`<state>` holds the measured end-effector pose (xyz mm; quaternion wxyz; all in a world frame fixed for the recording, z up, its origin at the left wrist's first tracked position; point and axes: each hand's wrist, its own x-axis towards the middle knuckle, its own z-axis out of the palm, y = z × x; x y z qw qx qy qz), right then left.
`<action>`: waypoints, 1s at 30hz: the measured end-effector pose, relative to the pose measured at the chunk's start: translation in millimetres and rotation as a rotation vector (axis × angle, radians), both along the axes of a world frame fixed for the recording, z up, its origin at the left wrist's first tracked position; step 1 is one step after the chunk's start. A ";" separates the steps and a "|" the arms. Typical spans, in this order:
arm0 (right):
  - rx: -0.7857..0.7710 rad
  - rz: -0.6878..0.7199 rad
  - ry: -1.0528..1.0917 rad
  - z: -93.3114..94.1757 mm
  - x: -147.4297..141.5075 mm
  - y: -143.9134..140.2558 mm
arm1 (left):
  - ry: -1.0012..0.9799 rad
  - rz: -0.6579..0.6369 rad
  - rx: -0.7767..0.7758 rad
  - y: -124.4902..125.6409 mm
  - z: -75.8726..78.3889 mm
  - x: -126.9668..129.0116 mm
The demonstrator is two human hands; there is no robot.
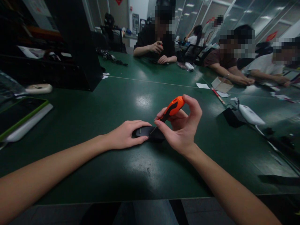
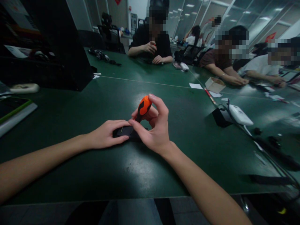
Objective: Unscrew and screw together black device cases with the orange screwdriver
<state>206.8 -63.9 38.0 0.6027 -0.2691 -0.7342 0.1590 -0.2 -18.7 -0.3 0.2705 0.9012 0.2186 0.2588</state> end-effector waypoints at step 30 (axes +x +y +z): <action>-0.067 0.146 -0.099 6.1 12.0 6.0 | -0.007 -0.008 0.005 0.7 0.3 -0.1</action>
